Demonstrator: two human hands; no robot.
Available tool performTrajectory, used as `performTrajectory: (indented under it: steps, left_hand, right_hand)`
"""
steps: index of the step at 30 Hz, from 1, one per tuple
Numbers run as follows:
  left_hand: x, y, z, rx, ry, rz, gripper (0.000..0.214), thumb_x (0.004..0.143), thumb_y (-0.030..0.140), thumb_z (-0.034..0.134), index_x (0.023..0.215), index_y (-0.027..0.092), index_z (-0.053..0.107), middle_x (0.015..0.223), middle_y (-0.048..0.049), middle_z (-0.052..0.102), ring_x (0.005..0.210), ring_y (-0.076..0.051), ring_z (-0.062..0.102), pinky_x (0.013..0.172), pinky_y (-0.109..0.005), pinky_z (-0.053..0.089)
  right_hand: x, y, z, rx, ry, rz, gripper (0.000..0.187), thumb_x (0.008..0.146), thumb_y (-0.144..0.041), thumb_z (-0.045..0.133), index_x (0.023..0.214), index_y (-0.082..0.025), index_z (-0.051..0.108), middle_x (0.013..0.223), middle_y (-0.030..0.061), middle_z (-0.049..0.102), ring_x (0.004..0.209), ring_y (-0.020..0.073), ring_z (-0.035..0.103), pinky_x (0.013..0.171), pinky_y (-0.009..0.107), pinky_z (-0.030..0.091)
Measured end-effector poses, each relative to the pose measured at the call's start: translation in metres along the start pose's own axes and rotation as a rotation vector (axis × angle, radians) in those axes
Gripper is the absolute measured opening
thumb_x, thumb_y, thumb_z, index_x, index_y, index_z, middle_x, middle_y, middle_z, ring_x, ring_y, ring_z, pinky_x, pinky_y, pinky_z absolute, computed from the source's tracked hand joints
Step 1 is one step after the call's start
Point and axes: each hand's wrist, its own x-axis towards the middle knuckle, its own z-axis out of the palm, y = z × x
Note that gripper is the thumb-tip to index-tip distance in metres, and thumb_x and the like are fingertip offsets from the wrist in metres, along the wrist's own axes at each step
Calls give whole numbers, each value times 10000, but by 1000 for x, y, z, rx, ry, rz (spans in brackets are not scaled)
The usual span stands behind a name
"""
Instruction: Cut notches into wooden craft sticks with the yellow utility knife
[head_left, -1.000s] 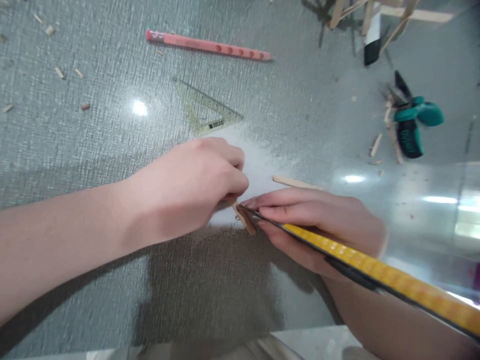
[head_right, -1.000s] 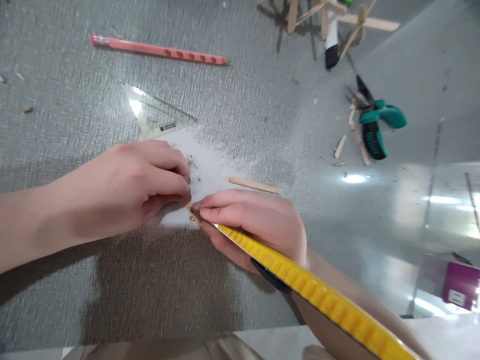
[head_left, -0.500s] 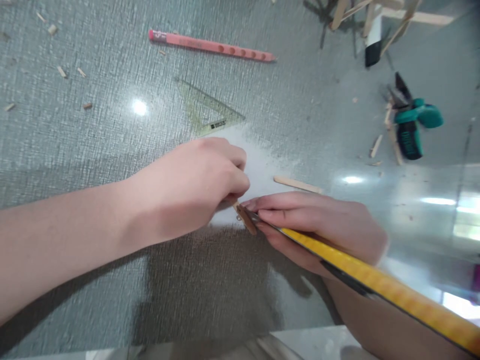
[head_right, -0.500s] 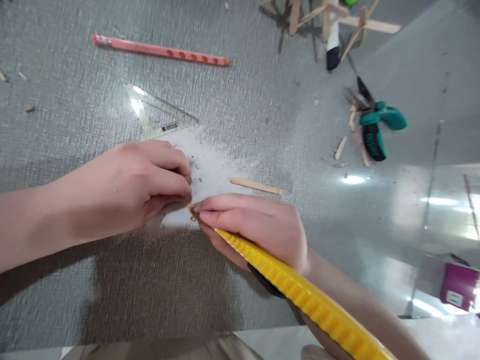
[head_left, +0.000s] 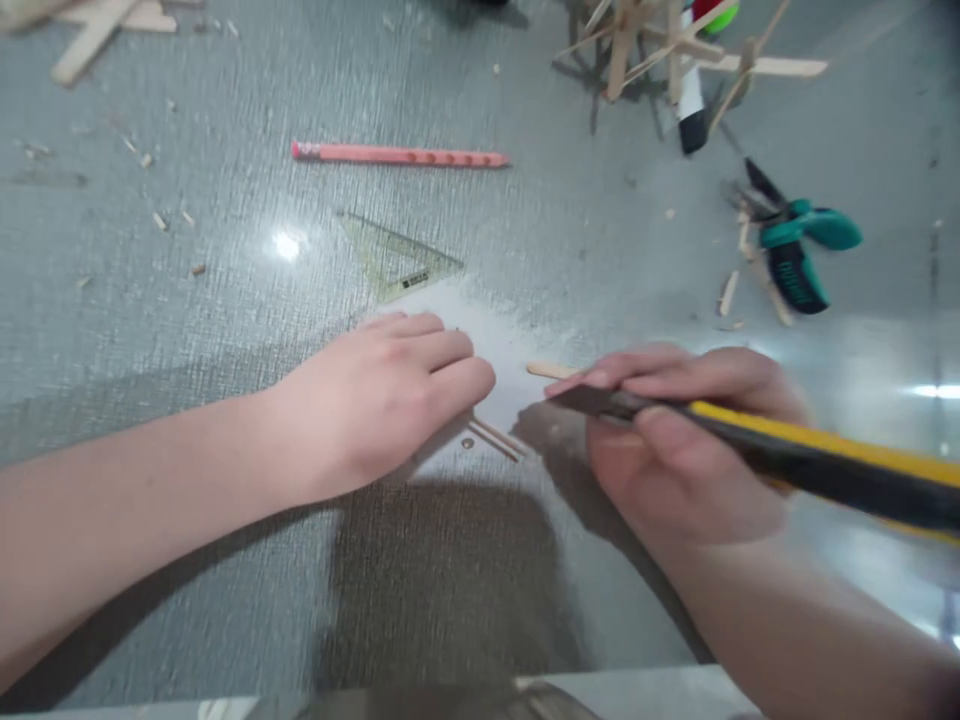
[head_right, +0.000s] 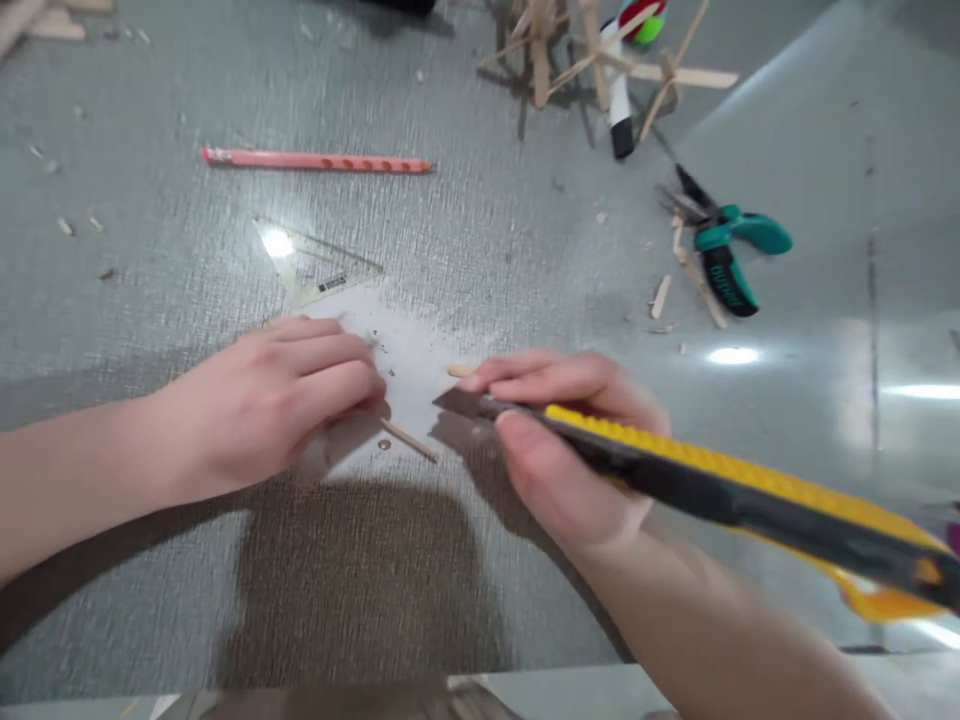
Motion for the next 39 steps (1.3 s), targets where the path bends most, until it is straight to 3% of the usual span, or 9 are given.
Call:
performTrajectory:
  steps: [3,8,12,19,25,29,33,39]
  left_hand:
    - [-2,12,-10,-336,-8,-125,195,1013,130,456,1009,148,650,970,-45,686,878,-151,606,780,-265,465]
    - [-5,34,-23,-672,-155,-430,146,979,193,522,978,176,666,845,-1,653,715,-104,559,635,-214,433]
    - [-7,44,-25,-796,-202,-562,217,986,319,504,999,169,661,808,-12,621,710,-120,524,632,-233,425]
    - [-6,57,-28,-829,-146,-571,178,903,304,557,907,159,660,721,0,568,646,-109,488,598,-227,407]
    - [-7,51,-23,-851,-79,-552,149,895,254,587,979,170,678,806,-33,661,722,-134,571,666,-253,449]
    - [-11,48,-12,-1126,-36,-617,157,962,320,607,934,168,632,821,-46,699,790,-139,643,755,-266,481]
    - [-14,53,-7,-1468,90,-666,350,913,486,715,910,166,572,800,-5,665,690,-86,634,685,-222,471]
    - [-17,68,-17,-1600,144,-561,446,823,524,808,855,154,560,725,15,664,616,-71,637,631,-207,469]
  right_hand:
    - [6,9,3,226,161,39,64,877,-237,729,887,-269,784,873,-3,760,771,159,742,703,282,658]
    - [12,12,9,275,197,81,36,841,-221,756,866,-235,778,871,11,777,700,160,748,670,288,667]
    - [10,11,12,286,209,110,42,845,-206,749,850,-238,774,887,15,767,718,153,744,621,264,662]
    - [10,9,12,269,164,67,80,854,-176,736,882,-238,778,910,36,759,728,167,751,587,266,661]
    - [5,7,12,265,101,68,84,886,-211,705,925,-259,763,924,35,760,681,177,750,596,304,672]
    - [7,-2,11,340,26,44,164,913,-188,662,1002,-279,764,962,19,776,712,178,780,678,307,686]
    - [10,-24,11,413,-6,-19,144,895,-220,693,1000,-279,772,945,3,798,704,176,787,655,291,688]
    - [0,-51,35,626,-11,70,104,880,-271,729,975,-259,770,881,-8,793,745,160,796,707,239,667]
